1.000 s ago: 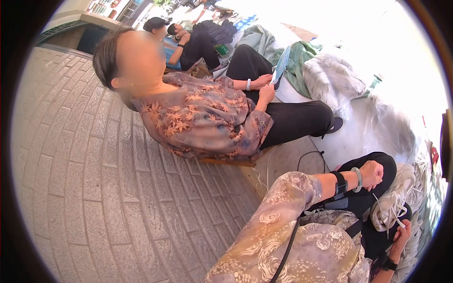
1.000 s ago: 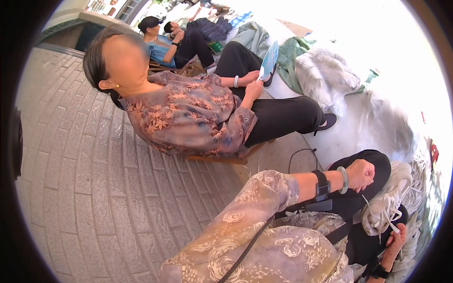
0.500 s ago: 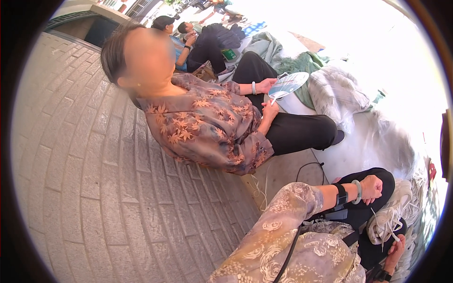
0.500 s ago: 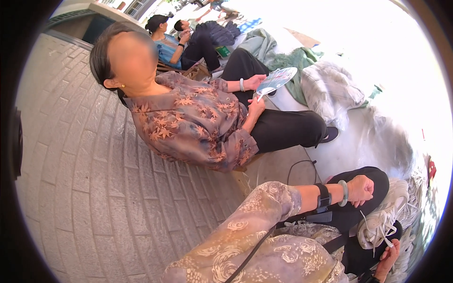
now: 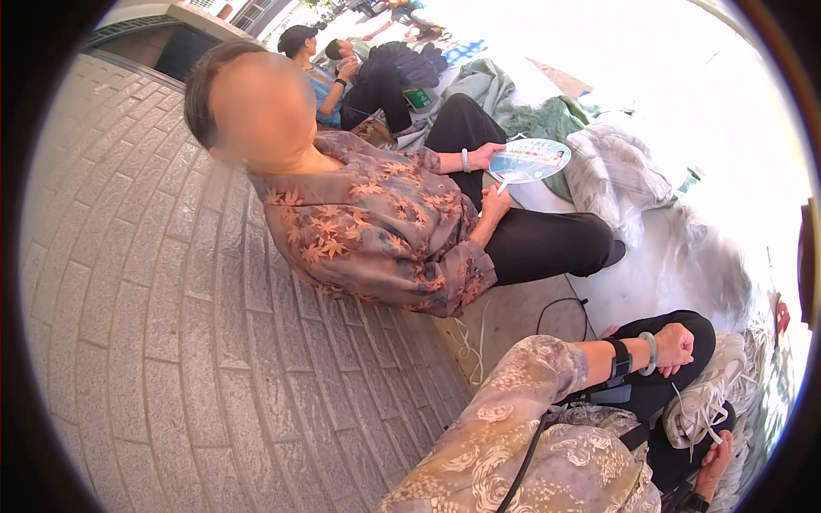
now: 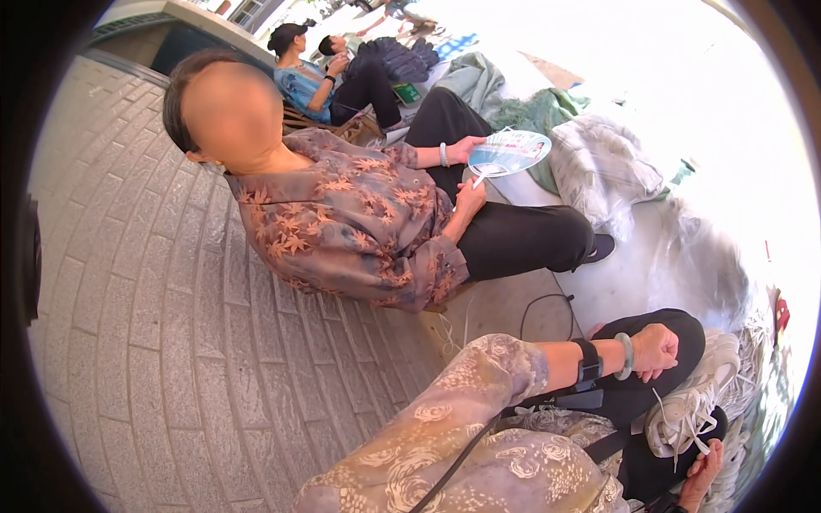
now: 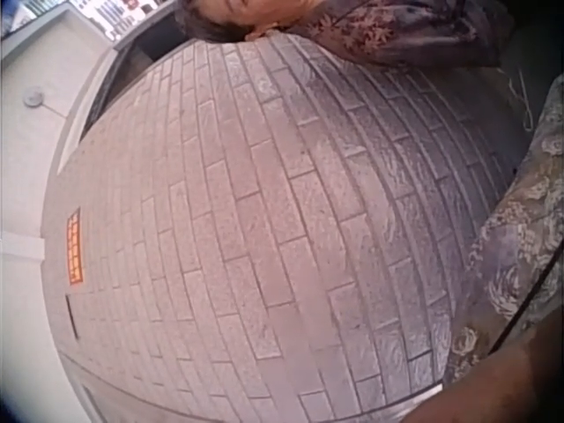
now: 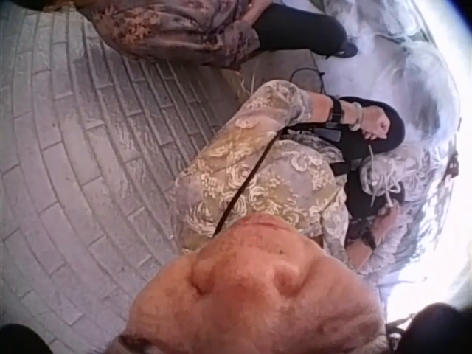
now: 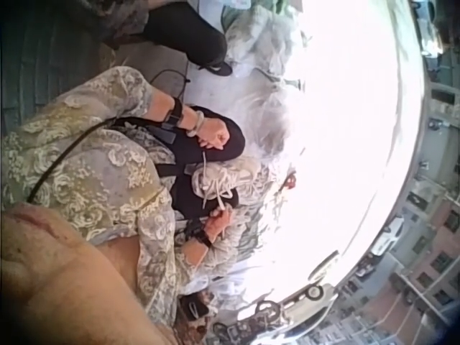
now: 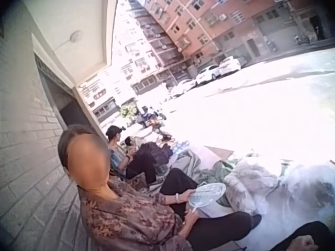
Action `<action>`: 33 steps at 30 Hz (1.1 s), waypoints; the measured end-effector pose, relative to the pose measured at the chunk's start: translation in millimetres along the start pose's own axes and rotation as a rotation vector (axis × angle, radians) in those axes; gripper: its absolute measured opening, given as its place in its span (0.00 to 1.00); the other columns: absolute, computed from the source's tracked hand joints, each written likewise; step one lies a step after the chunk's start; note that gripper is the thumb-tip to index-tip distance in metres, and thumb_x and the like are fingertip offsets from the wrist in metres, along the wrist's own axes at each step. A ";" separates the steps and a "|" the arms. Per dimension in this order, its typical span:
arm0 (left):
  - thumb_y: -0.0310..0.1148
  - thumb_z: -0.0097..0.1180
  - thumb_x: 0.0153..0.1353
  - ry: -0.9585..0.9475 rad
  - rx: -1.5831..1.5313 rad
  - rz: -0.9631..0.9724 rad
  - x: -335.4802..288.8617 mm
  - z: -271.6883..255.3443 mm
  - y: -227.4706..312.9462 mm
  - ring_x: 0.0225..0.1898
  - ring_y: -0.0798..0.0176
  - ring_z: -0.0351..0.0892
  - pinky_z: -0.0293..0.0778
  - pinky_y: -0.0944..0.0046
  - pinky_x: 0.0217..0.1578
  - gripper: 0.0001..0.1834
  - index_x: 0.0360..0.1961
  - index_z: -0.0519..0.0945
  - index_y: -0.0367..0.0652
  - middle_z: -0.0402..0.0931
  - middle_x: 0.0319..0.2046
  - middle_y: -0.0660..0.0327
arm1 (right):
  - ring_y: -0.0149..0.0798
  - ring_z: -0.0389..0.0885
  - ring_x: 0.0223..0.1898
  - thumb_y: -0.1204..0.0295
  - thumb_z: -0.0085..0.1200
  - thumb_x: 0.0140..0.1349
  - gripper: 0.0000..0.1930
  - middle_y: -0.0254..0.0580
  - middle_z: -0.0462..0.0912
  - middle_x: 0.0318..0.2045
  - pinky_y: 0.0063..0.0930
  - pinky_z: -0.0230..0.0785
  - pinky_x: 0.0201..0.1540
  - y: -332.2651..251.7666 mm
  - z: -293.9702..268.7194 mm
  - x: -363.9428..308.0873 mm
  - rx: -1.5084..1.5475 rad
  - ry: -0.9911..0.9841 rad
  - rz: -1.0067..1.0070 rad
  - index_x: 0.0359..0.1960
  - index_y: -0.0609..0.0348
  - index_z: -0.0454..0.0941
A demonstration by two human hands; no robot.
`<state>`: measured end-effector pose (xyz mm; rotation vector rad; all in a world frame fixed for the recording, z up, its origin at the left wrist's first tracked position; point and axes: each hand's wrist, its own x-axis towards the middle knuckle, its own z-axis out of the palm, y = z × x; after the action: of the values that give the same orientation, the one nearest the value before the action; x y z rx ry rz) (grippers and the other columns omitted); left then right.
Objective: Lacing a white sneaker while sitting in a workshop area.
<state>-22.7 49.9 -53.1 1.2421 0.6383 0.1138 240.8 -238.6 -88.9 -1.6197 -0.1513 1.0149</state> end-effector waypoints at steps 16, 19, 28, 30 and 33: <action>0.24 0.51 0.55 -0.002 0.039 -0.030 6.7 3.7 -3.5 0.10 0.65 0.75 0.68 0.68 0.08 0.07 0.21 0.71 0.36 0.75 0.12 0.56 | 0.17 0.58 0.08 0.66 0.44 0.64 0.07 0.24 0.67 0.16 0.10 0.46 0.06 5.7 -3.1 -2.4 0.000 -0.012 -0.030 0.40 0.52 0.69; 0.24 0.51 0.55 0.017 0.051 -0.036 4.0 3.9 0.1 0.09 0.65 0.74 0.68 0.68 0.08 0.07 0.21 0.71 0.36 0.75 0.12 0.56 | 0.18 0.57 0.06 0.65 0.44 0.64 0.07 0.26 0.68 0.15 0.12 0.47 0.06 9.5 -6.4 1.7 0.013 -0.009 -0.032 0.39 0.52 0.69; 0.24 0.51 0.55 0.024 0.036 -0.018 -0.4 4.0 1.7 0.08 0.68 0.71 0.65 0.69 0.08 0.06 0.22 0.71 0.36 0.73 0.11 0.58 | 0.18 0.57 0.06 0.65 0.44 0.65 0.06 0.26 0.67 0.14 0.12 0.45 0.06 3.1 1.8 -5.1 0.006 0.008 -0.023 0.38 0.52 0.69; 0.24 0.51 0.55 0.024 0.037 -0.022 0.2 4.0 1.4 0.08 0.68 0.71 0.65 0.69 0.08 0.06 0.22 0.71 0.36 0.73 0.11 0.58 | 0.18 0.57 0.06 0.65 0.44 0.65 0.06 0.26 0.67 0.14 0.12 0.45 0.06 5.9 -0.9 -1.9 0.013 0.001 -0.027 0.38 0.52 0.69; 0.24 0.51 0.55 0.026 0.036 -0.015 1.1 4.1 -0.2 0.08 0.68 0.71 0.65 0.69 0.08 0.06 0.22 0.71 0.35 0.73 0.11 0.58 | 0.18 0.57 0.06 0.65 0.44 0.65 0.06 0.26 0.67 0.14 0.12 0.46 0.06 5.2 0.4 -1.8 0.015 -0.001 -0.033 0.37 0.51 0.69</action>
<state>-19.7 46.8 -53.0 1.2722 0.6746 0.1061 237.2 -241.1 -92.3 -1.5983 -0.1698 0.9898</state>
